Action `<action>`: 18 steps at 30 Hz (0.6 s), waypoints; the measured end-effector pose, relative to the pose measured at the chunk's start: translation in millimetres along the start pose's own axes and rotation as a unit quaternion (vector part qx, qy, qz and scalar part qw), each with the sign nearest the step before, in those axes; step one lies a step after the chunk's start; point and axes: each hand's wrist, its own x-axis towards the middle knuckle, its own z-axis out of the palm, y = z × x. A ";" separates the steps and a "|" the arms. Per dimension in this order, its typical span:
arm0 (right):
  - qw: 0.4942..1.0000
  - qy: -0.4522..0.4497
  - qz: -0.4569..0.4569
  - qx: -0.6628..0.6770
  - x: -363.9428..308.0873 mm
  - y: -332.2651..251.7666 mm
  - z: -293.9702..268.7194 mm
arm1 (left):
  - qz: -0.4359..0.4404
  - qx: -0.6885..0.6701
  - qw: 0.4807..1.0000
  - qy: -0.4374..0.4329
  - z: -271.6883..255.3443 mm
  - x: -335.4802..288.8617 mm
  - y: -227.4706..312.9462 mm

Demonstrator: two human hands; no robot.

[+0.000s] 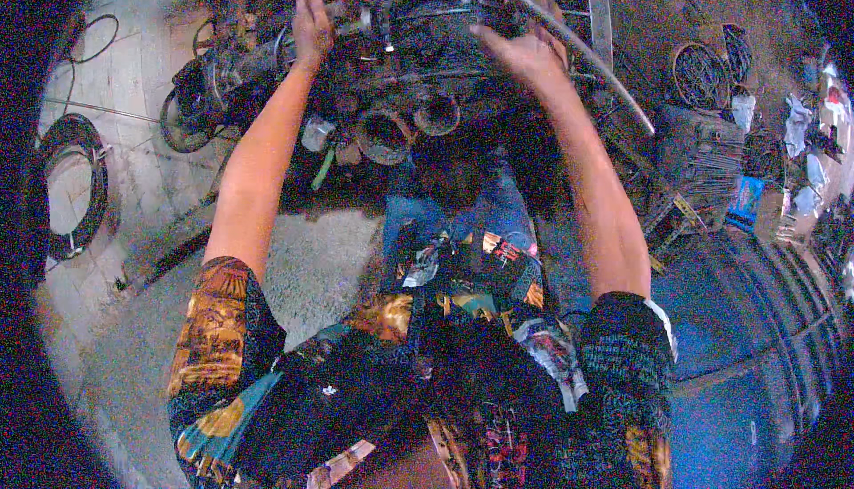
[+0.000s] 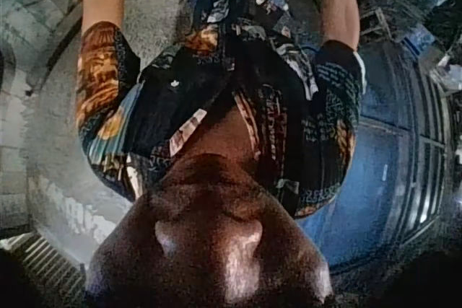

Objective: Using a manual metal-working machine to bend and process steel rods.

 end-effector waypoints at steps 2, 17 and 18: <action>0.978 0.079 -0.077 0.179 28.3 -11.9 19.5 | -0.008 -0.012 1.000 -0.003 -3.0 0.4 -8.0; 0.885 0.161 -0.370 0.234 68.4 -18.8 36.0 | 0.034 0.010 0.998 0.050 -4.8 -8.2 -2.5; 0.885 0.157 -0.371 0.233 68.8 -16.1 37.7 | 0.030 0.009 0.998 0.050 -5.4 -8.7 -1.5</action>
